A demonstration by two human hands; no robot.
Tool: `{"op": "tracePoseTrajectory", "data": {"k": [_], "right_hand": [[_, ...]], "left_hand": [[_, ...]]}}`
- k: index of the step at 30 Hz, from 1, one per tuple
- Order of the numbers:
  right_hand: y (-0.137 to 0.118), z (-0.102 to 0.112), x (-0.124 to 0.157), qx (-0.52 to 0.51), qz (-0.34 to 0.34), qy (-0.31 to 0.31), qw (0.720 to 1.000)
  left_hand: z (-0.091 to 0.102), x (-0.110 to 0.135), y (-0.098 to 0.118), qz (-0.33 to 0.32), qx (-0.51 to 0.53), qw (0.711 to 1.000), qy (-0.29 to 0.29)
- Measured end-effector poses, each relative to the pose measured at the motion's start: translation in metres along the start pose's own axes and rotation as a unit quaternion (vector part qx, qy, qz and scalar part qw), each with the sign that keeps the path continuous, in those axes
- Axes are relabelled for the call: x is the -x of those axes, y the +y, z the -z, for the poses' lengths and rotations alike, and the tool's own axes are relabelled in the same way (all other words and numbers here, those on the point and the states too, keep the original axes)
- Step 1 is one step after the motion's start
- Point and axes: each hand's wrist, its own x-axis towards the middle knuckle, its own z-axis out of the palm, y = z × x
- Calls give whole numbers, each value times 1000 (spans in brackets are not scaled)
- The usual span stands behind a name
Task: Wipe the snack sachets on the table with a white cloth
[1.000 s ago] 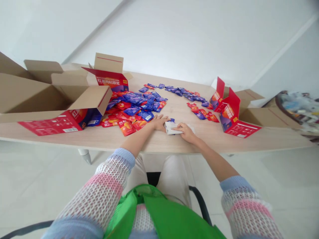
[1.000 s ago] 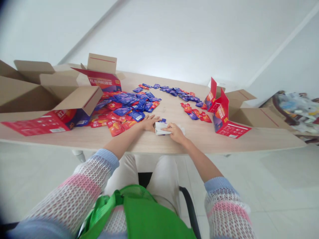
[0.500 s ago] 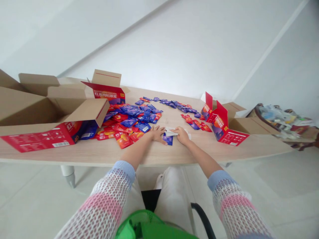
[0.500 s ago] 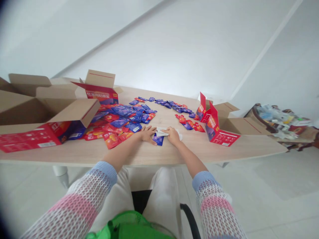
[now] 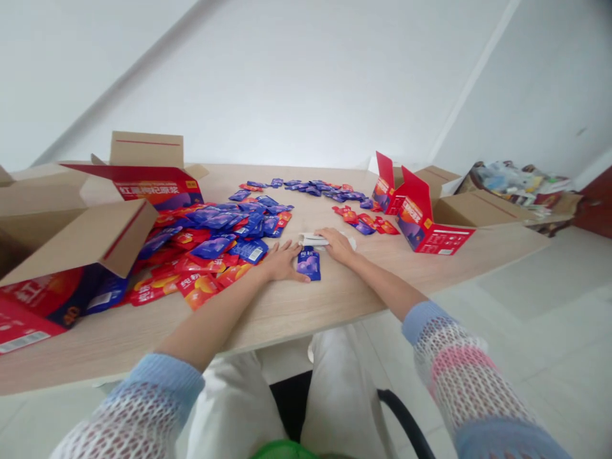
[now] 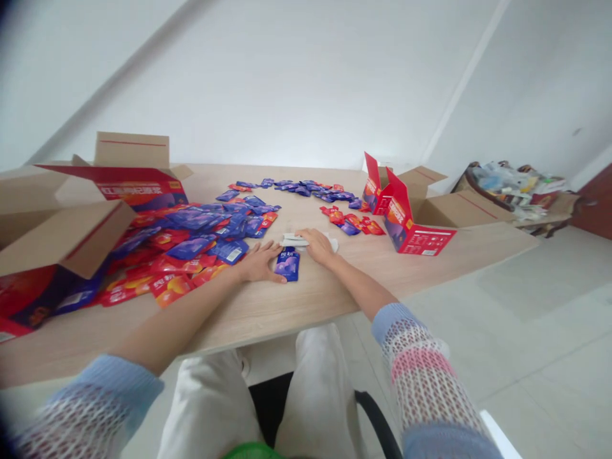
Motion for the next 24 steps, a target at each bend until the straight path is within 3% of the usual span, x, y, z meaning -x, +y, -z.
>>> {"op": "tracePoseTrajectory", "data": {"k": [3,6,9,14,20,24], "right_hand": [[-5,-3,11,-114,-11,33,993],[-11,-5,22,-179,30,-36,983],[-9,-4,21,-189,54,-80,977],[11,-10,-11,-137,41,-118,983],[26,-26,-36,-83,1,-63,995],[25,-24,-30,-162,-23,21,986]], "left_hand": [[0,2,1,-11,4,1000,25],[-1,4,2,-6,11,999,35],[-2,3,3,9,13,999,35],[1,2,7,-5,6,1000,30],[2,3,15,18,-10,999,50],[-2,4,12,27,-10,998,56]]}}
